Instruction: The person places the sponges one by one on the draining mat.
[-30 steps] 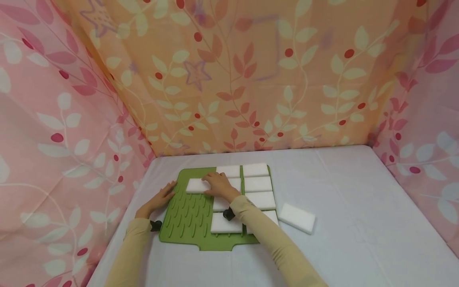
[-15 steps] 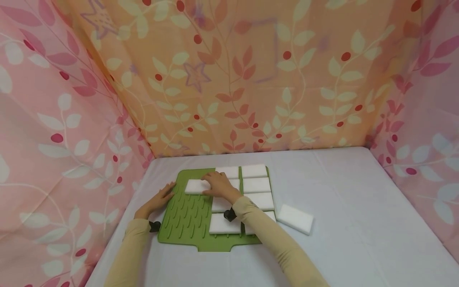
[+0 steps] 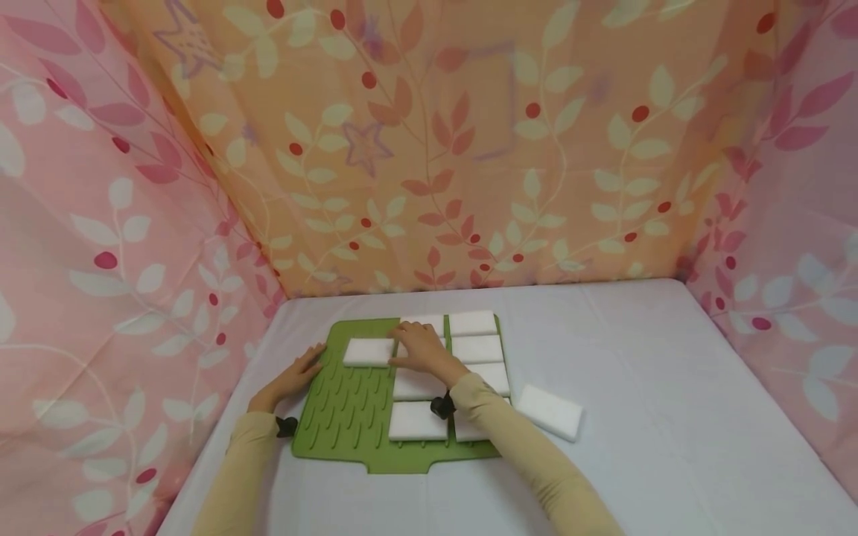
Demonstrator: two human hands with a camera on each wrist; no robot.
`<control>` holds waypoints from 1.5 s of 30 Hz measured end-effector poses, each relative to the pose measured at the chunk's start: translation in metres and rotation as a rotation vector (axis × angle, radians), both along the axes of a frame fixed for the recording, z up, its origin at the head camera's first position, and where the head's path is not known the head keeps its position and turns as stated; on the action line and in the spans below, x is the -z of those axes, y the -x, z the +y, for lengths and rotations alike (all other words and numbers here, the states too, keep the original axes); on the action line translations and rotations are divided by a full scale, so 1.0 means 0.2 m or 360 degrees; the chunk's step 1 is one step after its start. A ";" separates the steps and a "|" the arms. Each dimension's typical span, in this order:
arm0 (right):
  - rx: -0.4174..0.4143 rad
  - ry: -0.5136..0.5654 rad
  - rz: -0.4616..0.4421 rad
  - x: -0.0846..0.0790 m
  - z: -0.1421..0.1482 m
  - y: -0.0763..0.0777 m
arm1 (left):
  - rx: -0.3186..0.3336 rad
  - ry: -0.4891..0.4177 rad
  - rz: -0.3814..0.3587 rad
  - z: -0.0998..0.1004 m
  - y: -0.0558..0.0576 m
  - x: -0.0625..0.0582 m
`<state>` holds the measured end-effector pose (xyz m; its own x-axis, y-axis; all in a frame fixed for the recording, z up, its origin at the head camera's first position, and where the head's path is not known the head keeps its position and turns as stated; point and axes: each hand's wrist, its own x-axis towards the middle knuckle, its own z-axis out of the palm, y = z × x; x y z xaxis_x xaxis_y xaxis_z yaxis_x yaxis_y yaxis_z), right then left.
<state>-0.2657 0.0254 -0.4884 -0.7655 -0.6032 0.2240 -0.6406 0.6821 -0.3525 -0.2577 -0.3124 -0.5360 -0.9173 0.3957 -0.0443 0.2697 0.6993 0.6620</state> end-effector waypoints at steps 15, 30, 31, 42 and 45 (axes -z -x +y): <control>0.0070 0.0011 0.0059 0.01 0.15 -0.07 | 0.0015 -0.0030 0.0025 -0.01 0.00 0.03; 0.0077 0.0063 0.0120 -0.02 0.32 -0.15 | 0.0101 -0.0134 0.0139 -0.02 0.01 0.05; 0.0083 0.0062 0.0127 -0.02 0.33 -0.15 | 0.0097 -0.0131 0.0139 -0.02 0.01 0.05; 0.0152 0.0155 0.0140 -0.03 0.45 -0.23 | 0.0025 -0.0070 0.0141 0.00 0.00 0.03; 0.0171 0.0202 0.0152 -0.03 0.49 -0.24 | -0.0009 -0.0032 0.0098 0.01 -0.01 0.02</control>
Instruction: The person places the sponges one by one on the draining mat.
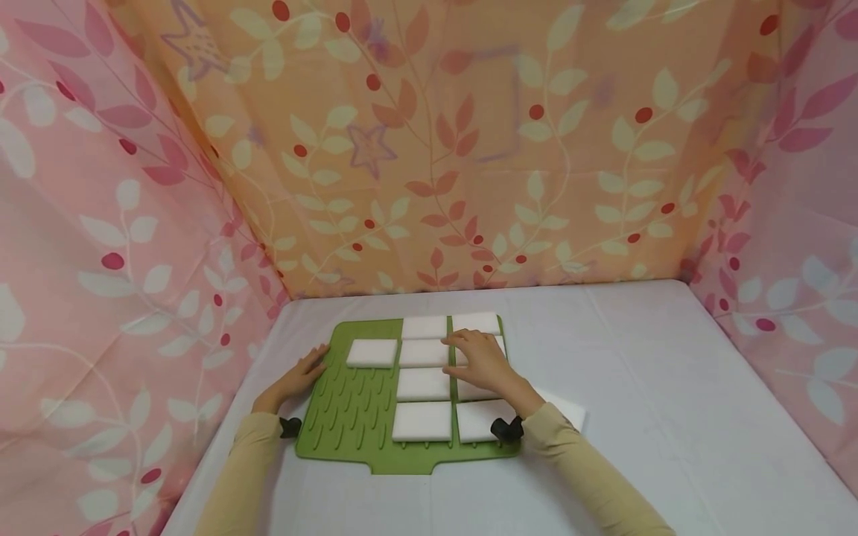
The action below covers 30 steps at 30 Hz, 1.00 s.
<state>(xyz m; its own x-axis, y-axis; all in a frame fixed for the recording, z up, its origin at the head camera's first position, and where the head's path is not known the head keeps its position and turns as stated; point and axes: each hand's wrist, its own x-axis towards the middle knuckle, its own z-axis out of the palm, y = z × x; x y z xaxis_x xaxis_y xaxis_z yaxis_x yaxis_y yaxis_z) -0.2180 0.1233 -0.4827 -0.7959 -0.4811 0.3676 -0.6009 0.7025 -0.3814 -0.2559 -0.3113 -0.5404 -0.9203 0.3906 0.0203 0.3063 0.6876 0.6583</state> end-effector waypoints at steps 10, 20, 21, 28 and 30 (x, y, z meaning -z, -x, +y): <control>0.0065 0.0019 0.0003 0.02 0.14 -0.05 | 0.0043 -0.0032 0.0003 -0.01 0.01 0.03; 0.0137 0.0019 -0.0035 0.02 0.27 -0.09 | -0.0013 0.0036 -0.0075 -0.01 0.02 0.00; 0.0145 0.0019 -0.0030 0.02 0.28 -0.09 | -0.0013 0.0051 -0.0073 -0.01 0.02 0.00; 0.0171 0.0063 0.0034 0.03 0.37 -0.13 | -0.0006 0.0068 -0.0063 -0.01 0.02 -0.01; 0.0190 0.0067 0.0042 0.03 0.39 -0.14 | -0.0004 0.0051 -0.0061 -0.01 0.02 -0.01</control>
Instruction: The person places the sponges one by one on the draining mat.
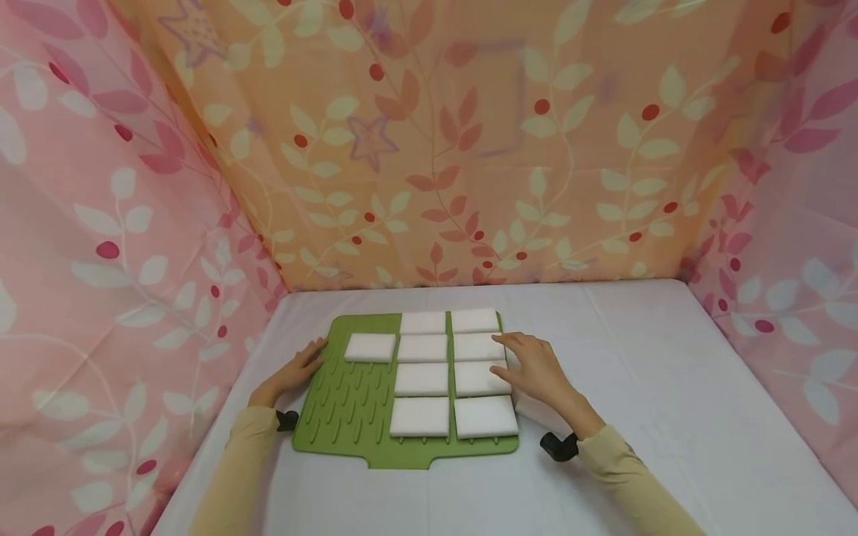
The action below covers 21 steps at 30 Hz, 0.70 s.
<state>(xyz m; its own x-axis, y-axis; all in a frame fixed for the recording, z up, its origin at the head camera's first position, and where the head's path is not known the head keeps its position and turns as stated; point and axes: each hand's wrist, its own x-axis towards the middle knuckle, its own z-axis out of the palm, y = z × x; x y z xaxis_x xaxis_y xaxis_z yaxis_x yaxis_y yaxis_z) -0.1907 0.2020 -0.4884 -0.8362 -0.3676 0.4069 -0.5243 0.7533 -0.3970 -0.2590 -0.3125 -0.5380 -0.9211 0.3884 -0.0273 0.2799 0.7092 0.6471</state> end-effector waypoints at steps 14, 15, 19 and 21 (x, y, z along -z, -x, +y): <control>0.0109 -0.0036 0.0062 0.07 0.19 -0.08 | -0.0003 0.0008 -0.0017 0.00 0.00 0.00; 0.0115 -0.0033 0.0057 0.08 0.20 -0.09 | -0.0005 0.0005 -0.0018 0.00 0.00 0.00; 0.0135 -0.0036 0.0046 0.10 0.24 -0.11 | -0.0005 0.0007 -0.0003 0.00 0.00 0.00; 0.0144 -0.0045 0.0041 0.11 0.25 -0.12 | -0.0001 0.0006 0.0004 0.00 0.01 0.01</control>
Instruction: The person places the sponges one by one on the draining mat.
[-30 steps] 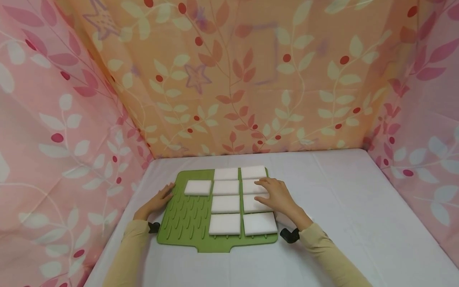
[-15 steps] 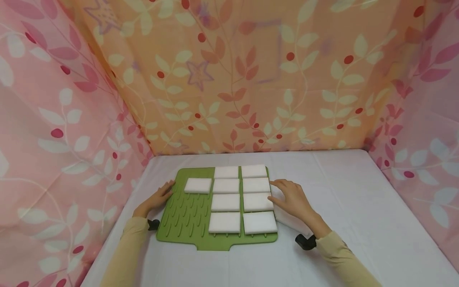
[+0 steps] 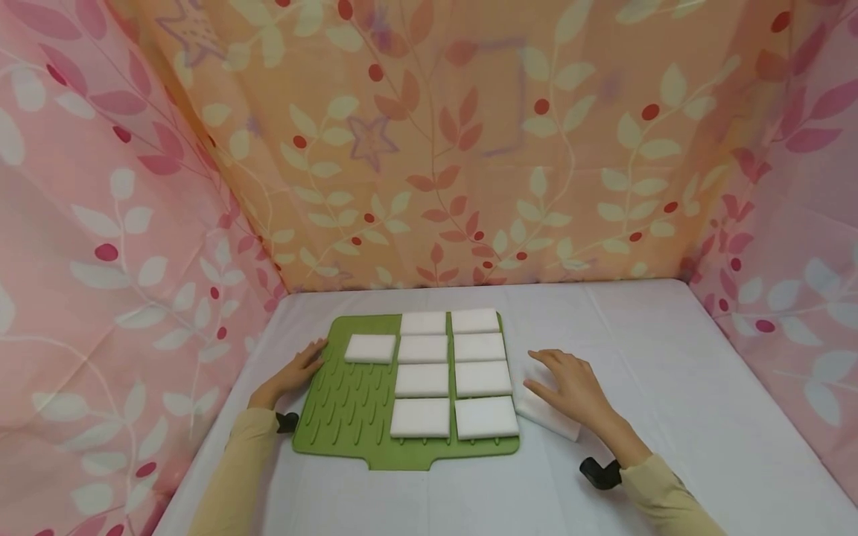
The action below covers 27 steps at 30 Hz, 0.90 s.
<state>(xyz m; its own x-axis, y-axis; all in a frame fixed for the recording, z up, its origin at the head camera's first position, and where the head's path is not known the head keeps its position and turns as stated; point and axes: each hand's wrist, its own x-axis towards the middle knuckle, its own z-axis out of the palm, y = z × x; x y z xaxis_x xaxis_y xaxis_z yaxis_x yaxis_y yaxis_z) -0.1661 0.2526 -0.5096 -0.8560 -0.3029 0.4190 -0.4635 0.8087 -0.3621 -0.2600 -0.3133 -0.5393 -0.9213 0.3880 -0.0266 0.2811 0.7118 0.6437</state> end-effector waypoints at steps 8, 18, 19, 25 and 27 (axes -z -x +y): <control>0.0014 -0.0071 -0.0044 0.04 0.05 -0.07 | 0.0012 -0.0014 0.0001 0.00 -0.01 0.00; 0.0040 -0.0120 -0.0083 0.10 0.11 -0.15 | 0.0019 -0.0014 -0.0005 0.01 0.00 -0.01; 0.0053 -0.0123 -0.0093 0.10 0.12 -0.16 | 0.0020 -0.0008 -0.0005 0.01 0.00 -0.01; 0.0108 -0.0163 -0.0173 0.10 0.14 -0.21 | 0.0017 -0.0007 -0.0002 0.01 0.00 0.00; 0.0111 -0.0176 -0.0188 0.10 0.14 -0.22 | 0.0012 -0.0010 -0.0004 0.01 0.00 0.00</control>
<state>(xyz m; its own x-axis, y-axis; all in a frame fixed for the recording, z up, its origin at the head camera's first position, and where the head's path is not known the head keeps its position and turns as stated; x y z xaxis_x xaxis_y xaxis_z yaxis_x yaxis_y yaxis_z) -0.1224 0.2806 -0.5295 -0.9177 -0.2798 0.2820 -0.3645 0.8753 -0.3178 -0.2599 -0.3123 -0.5399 -0.9183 0.3951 -0.0263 0.2850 0.7055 0.6489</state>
